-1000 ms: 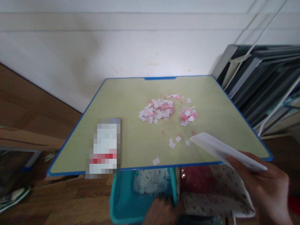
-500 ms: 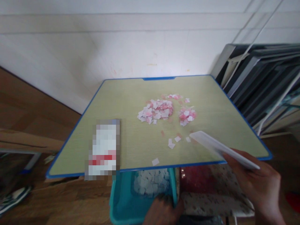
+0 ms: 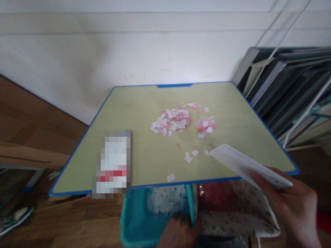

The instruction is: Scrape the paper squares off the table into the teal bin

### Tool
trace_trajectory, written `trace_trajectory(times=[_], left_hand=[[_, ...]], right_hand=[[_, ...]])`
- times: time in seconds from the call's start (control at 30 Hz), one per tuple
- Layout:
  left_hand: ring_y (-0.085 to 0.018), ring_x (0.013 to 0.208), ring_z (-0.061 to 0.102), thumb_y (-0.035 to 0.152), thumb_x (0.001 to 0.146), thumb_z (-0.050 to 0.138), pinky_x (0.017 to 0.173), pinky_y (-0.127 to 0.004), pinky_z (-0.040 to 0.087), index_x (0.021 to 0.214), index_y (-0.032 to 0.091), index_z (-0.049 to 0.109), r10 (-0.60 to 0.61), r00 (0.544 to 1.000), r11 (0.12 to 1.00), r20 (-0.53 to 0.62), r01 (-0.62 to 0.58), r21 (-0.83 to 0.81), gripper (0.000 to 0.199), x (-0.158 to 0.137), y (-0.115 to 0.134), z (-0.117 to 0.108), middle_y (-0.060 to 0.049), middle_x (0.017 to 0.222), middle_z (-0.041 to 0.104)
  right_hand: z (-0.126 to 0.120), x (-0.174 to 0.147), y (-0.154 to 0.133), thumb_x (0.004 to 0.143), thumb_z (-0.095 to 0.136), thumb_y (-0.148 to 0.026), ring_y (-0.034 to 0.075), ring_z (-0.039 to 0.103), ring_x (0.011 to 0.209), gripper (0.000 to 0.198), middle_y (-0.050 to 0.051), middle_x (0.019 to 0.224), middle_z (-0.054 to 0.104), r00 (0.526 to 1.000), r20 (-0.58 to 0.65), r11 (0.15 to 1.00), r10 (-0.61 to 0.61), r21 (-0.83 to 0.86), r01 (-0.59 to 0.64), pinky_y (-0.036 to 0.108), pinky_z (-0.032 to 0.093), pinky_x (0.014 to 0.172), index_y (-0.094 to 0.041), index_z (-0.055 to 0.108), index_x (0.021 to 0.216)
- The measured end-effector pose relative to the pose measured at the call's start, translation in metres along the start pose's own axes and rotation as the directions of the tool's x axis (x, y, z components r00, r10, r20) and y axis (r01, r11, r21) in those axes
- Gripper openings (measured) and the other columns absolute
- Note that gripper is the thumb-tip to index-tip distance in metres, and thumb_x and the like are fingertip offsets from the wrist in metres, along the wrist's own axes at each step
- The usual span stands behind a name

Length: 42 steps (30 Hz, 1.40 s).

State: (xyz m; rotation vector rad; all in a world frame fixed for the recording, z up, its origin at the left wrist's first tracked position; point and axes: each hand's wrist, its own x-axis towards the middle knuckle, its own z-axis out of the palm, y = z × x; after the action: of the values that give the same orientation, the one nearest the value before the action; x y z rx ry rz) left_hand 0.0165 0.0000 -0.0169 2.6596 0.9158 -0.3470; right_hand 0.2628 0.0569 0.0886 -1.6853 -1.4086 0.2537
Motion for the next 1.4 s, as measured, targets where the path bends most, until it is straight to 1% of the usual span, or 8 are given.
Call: trace_trajectory(times=[0.2, 0.37, 0.5, 0.67, 0.8, 0.9, 1.03, 1.4], left_hand=[[-0.026, 0.063, 0.065, 0.014, 0.085, 0.066, 0.055, -0.035, 0.055, 0.133, 0.016, 0.044, 0.002, 1.0, 1.0, 0.007, -0.002, 0.002, 0.053, -0.001, 0.0, 0.0, -0.007, 0.075, 0.066], [-0.026, 0.064, 0.065, 0.013, 0.087, 0.064, 0.055, -0.034, 0.055, 0.133, 0.016, 0.044, 0.01, 0.999, 1.0, 0.03, -0.009, -0.017, 0.05, 0.0, 0.0, -0.003, -0.007, 0.076, 0.066], [-0.025, 0.062, 0.065, 0.014, 0.089, 0.062, 0.055, -0.034, 0.055, 0.134, 0.016, 0.043, 0.01, 0.999, 1.0, 0.035, -0.01, -0.005, 0.049, 0.001, -0.001, -0.002, -0.006, 0.075, 0.066], [-0.025, 0.062, 0.064, 0.014, 0.087, 0.064, 0.056, -0.033, 0.054, 0.132, 0.017, 0.045, -0.002, 1.0, 1.0, 0.005, 0.002, -0.011, 0.048, 0.0, 0.001, -0.001, -0.006, 0.075, 0.065], [-0.025, 0.064, 0.065, 0.014, 0.088, 0.062, 0.056, -0.033, 0.054, 0.134, 0.017, 0.044, -0.001, 1.0, 1.0, 0.027, 0.001, -0.01, 0.049, -0.001, 0.001, -0.005, -0.006, 0.075, 0.065], [-0.025, 0.065, 0.065, 0.014, 0.089, 0.063, 0.057, -0.034, 0.055, 0.135, 0.017, 0.043, -0.008, 0.999, 1.0, 0.034, 0.008, 0.001, 0.051, 0.0, 0.001, -0.006, -0.007, 0.076, 0.066], [-0.025, 0.064, 0.065, 0.016, 0.089, 0.064, 0.057, -0.035, 0.055, 0.135, 0.017, 0.043, 0.0, 1.0, 1.0, 0.016, 0.0, -0.001, 0.051, 0.001, 0.0, -0.003, -0.006, 0.076, 0.066], [-0.026, 0.064, 0.065, 0.017, 0.09, 0.063, 0.057, -0.036, 0.056, 0.134, 0.016, 0.044, -0.002, 1.0, 1.0, 0.031, 0.002, -0.012, 0.048, -0.001, 0.001, -0.005, -0.007, 0.076, 0.066]], right_hand=[[-0.002, 0.002, -0.012, 0.076, 0.069, -0.034, 0.018, 0.07, 0.054, 0.014, 0.0, 0.068, 0.076, 0.999, 0.024, 0.999, 0.041, -0.012, -0.041, 0.021, 0.054, 0.048, -0.023, 0.076, 0.08], [-0.003, 0.006, -0.023, 0.08, 0.064, -0.025, 0.02, 0.073, 0.062, 0.015, -0.002, 0.077, 0.078, 0.981, 0.13, 0.989, -0.142, 0.047, 0.137, 0.025, 0.059, 0.062, -0.03, 0.077, 0.087], [-0.003, 0.009, -0.022, 0.081, 0.063, -0.019, 0.018, 0.074, 0.066, 0.023, -0.005, 0.085, 0.078, 0.935, 0.182, 0.952, -0.304, 0.086, 0.293, 0.025, 0.059, 0.067, -0.033, 0.075, 0.095], [-0.007, 0.003, -0.02, 0.081, 0.065, -0.026, 0.019, 0.073, 0.066, 0.014, -0.003, 0.08, 0.078, 0.984, 0.075, 0.986, -0.162, -0.018, 0.164, 0.026, 0.057, 0.062, -0.031, 0.076, 0.087], [-0.008, 0.001, -0.025, 0.079, 0.065, -0.028, 0.023, 0.073, 0.064, 0.014, 0.0, 0.078, 0.078, 0.986, 0.135, 0.994, -0.099, 0.059, 0.092, 0.031, 0.058, 0.062, -0.032, 0.078, 0.084], [-0.006, 0.003, -0.026, 0.08, 0.063, -0.028, 0.022, 0.073, 0.064, 0.015, -0.001, 0.078, 0.078, 0.982, 0.16, 0.993, -0.1, 0.071, 0.09, 0.03, 0.058, 0.061, -0.033, 0.077, 0.085], [-0.004, 0.004, -0.022, 0.081, 0.063, -0.026, 0.021, 0.074, 0.069, 0.015, -0.001, 0.079, 0.078, 0.987, 0.108, 0.993, -0.117, 0.003, 0.117, 0.028, 0.058, 0.068, -0.03, 0.077, 0.085], [-0.004, 0.002, -0.021, 0.081, 0.064, -0.031, 0.019, 0.073, 0.062, 0.015, 0.002, 0.075, 0.078, 0.978, 0.157, 0.99, -0.138, 0.039, 0.134, 0.024, 0.058, 0.061, -0.024, 0.077, 0.083]])
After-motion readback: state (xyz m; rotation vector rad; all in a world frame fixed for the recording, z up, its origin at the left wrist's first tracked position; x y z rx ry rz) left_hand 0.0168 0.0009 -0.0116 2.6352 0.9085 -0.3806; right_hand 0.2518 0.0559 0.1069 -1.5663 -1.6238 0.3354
